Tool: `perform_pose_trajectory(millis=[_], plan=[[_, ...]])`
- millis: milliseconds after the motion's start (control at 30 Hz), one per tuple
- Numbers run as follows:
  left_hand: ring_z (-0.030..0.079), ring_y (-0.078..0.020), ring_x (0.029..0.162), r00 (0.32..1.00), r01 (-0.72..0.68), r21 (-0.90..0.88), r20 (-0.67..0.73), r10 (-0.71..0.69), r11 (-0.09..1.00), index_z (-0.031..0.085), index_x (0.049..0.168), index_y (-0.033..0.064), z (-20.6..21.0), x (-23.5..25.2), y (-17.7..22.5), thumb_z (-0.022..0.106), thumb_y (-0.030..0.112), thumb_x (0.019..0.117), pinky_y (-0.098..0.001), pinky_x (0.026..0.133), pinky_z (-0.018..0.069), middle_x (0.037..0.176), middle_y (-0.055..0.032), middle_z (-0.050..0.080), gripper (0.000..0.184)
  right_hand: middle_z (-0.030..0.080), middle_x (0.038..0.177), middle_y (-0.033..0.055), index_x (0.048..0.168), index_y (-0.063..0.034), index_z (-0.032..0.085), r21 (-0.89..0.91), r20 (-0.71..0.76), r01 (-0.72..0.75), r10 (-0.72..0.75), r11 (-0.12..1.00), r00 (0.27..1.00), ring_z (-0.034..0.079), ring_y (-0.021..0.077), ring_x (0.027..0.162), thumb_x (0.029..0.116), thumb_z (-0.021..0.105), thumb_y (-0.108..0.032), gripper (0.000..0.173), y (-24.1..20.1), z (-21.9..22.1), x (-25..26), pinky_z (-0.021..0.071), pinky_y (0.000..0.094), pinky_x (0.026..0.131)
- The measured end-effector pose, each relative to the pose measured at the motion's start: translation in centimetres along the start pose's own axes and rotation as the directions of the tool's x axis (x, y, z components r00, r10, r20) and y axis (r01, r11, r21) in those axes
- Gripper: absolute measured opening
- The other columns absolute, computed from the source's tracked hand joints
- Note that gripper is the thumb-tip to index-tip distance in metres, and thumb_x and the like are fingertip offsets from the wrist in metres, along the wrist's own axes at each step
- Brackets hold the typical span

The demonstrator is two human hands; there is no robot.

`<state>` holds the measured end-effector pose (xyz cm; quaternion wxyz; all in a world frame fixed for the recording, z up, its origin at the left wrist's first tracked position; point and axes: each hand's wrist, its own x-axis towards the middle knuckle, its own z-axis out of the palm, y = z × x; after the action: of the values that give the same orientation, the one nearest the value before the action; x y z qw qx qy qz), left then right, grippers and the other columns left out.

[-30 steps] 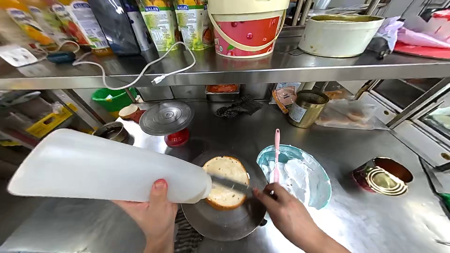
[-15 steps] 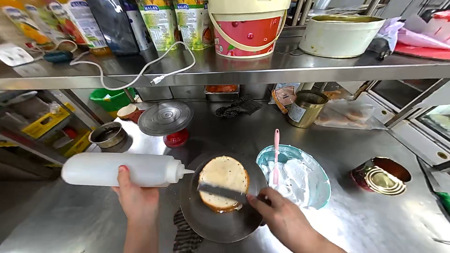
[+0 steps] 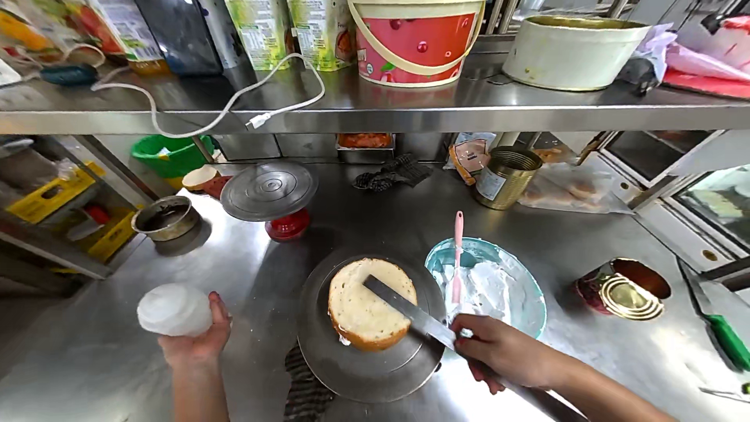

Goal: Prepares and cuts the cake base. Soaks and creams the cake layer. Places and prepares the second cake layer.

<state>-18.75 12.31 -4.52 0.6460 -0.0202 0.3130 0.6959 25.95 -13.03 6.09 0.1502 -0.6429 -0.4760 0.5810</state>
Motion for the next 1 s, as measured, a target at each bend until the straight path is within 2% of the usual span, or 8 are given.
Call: perform_pose_trajectory(millis=[167,300,433,533,600,733,900,1000], plan=[[0.055,-0.0173,0.132,0.998,-0.058,-0.042,-0.009,0.058,0.997,0.032,0.151,0.0247,-0.6,1.8,1.8,0.009,0.070,0.0992,-0.0396,0.096,0.0553,0.150,-0.0014,0.049,0.072,0.069,0.075,0.0075,0.121,-0.0069,0.060,-0.171,-0.050,0.004,-0.012,0.985,0.999,0.067,0.0199,0.058,0.1065,0.051,-0.026,0.026,4.2,-1.2,-7.0,0.0586,0.0401,0.056],[0.067,-0.0226,0.111,0.995,-0.095,-0.144,-0.042,0.090,0.985,0.038,0.138,0.0177,0.5,0.4,1.1,0.014,0.068,0.0998,-0.0382,0.079,0.0611,0.129,-0.0096,0.059,0.068,0.074,0.082,0.0061,0.119,-0.0069,0.064,-0.391,-0.235,0.169,-0.275,0.905,0.932,0.070,0.0206,0.063,0.1060,0.049,-0.019,0.023,4.1,-0.6,-8.3,0.0600,0.0445,0.059],[0.070,-0.0106,0.073,0.998,-0.056,0.452,0.047,0.039,0.890,0.043,0.126,0.0131,1.6,-5.3,-4.5,0.010,0.060,0.1056,-0.0261,0.061,0.0569,0.091,-0.0008,0.071,0.061,0.071,0.094,0.0092,0.118,-0.0135,0.072,-0.688,-0.463,0.198,-0.632,0.698,0.621,0.071,0.0233,0.078,0.0976,0.058,-0.017,0.025,4.1,2.8,-2.6,0.0616,0.0437,0.069],[0.070,-0.0129,0.090,0.957,-0.108,0.802,0.243,-0.157,0.587,0.054,0.130,0.0095,1.6,-7.9,-8.2,0.020,0.042,0.1104,-0.0328,0.075,0.0578,0.102,-0.0025,0.073,0.051,0.069,0.097,0.0133,0.117,-0.0191,0.073,-0.786,-0.450,0.141,-0.713,0.603,0.537,0.070,0.0299,0.083,0.0938,0.063,-0.016,0.026,5.7,4.7,-0.9,0.0609,0.0472,0.070],[0.068,-0.0179,0.105,0.920,-0.165,0.877,0.302,-0.251,0.452,0.055,0.136,0.0018,1.7,-8.4,-9.5,0.031,0.028,0.1110,-0.0398,0.090,0.0584,0.117,-0.0113,0.069,0.044,0.069,0.095,0.0138,0.114,-0.0168,0.073,-0.754,-0.432,0.174,-0.679,0.633,0.594,0.071,0.0291,0.082,0.0942,0.062,-0.012,0.024,6.9,5.0,-2.7,0.0611,0.0458,0.068],[0.070,-0.0159,0.094,0.923,-0.199,0.933,0.282,-0.263,0.301,0.062,0.124,-0.0004,3.5,-8.2,-10.6,0.041,0.022,0.1103,-0.0372,0.083,0.0598,0.106,-0.0120,0.070,0.033,0.074,0.091,0.0081,0.106,-0.0056,0.068,-0.570,-0.470,0.198,-0.514,0.798,0.718,0.072,0.0217,0.074,0.0954,0.054,-0.008,0.018,9.0,2.8,-6.4,0.0615,0.0440,0.066],[0.067,-0.0098,0.085,0.912,-0.229,0.935,0.303,-0.275,0.270,0.066,0.116,-0.0005,5.6,-6.2,-11.8,0.044,0.021,0.1098,-0.0309,0.079,0.0575,0.096,-0.0084,0.070,0.032,0.071,0.080,0.0082,0.123,-0.0056,0.062,-0.338,-0.576,-0.064,-0.153,0.939,0.803,0.071,0.0242,0.068,0.1047,0.050,-0.024,0.028,6.0,0.3,-2.0,0.0597,0.0493,0.066],[0.067,-0.0072,0.080,0.906,-0.252,0.928,0.326,-0.271,0.273,0.067,0.112,0.0002,5.5,-6.4,-11.6,0.043,0.020,0.1101,-0.0274,0.074,0.0575,0.090,-0.0053,0.070,0.031,0.070,0.083,0.0128,0.119,-0.0097,0.064,-0.380,-0.599,-0.290,0.006,0.879,0.801,0.071,0.0323,0.078,0.1079,0.049,-0.035,0.032,2.8,0.2,1.1,0.0562,0.0562,0.074]])
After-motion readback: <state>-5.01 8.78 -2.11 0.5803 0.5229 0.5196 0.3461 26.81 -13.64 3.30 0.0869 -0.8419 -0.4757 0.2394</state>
